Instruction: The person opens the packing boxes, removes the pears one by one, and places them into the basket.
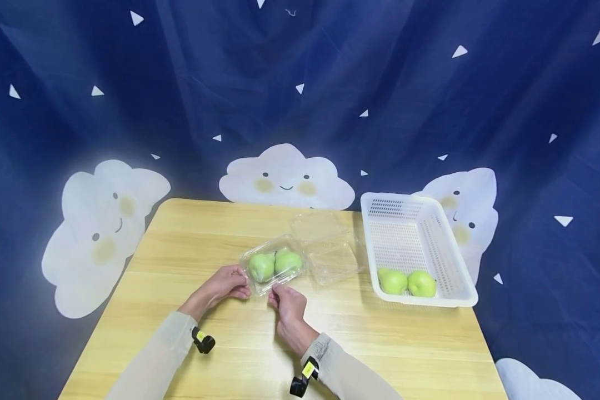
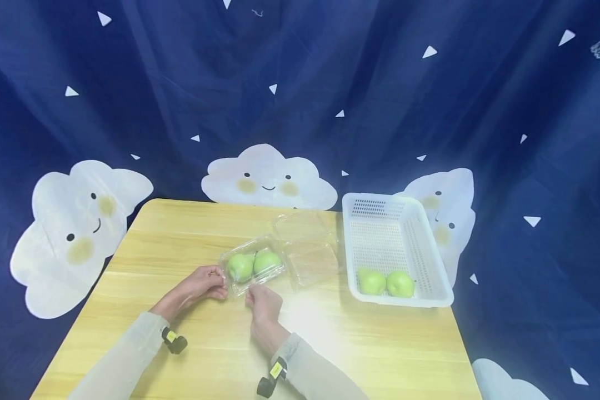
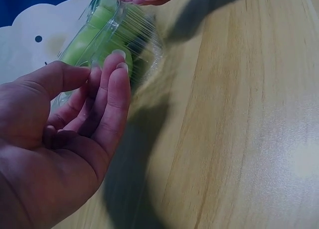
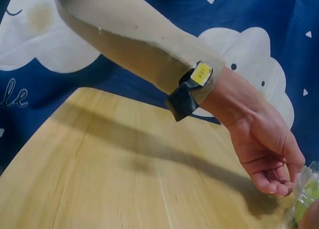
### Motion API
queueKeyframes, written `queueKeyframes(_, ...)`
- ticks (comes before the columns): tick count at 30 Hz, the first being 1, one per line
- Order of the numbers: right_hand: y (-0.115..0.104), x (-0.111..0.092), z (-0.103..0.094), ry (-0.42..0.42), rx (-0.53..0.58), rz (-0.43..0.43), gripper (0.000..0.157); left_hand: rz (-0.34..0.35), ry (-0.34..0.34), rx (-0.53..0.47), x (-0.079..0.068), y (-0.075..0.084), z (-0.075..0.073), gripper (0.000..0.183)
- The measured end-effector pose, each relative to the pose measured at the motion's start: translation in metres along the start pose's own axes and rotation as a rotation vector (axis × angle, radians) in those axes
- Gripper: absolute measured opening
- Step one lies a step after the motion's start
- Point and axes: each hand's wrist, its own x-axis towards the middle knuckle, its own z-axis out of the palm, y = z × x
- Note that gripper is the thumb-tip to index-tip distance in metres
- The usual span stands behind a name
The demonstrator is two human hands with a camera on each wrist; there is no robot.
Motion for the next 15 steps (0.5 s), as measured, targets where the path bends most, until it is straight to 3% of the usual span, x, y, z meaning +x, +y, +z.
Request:
queueKeyframes(5, -0.0023, -0.002, 0.0027, -0.01, 0.039, 0.02, 0.022, -0.006, 0.002, 0.003, 0.0005, 0.0009, -0.0005, 0.01)
queueKeyframes(15, -0.004, -0.0002, 0.0026, -0.078, 0.092, 0.037, 0.017, 0.007, 0.042, -0.008, 0.0023, -0.0012, 0.003, 0.012)
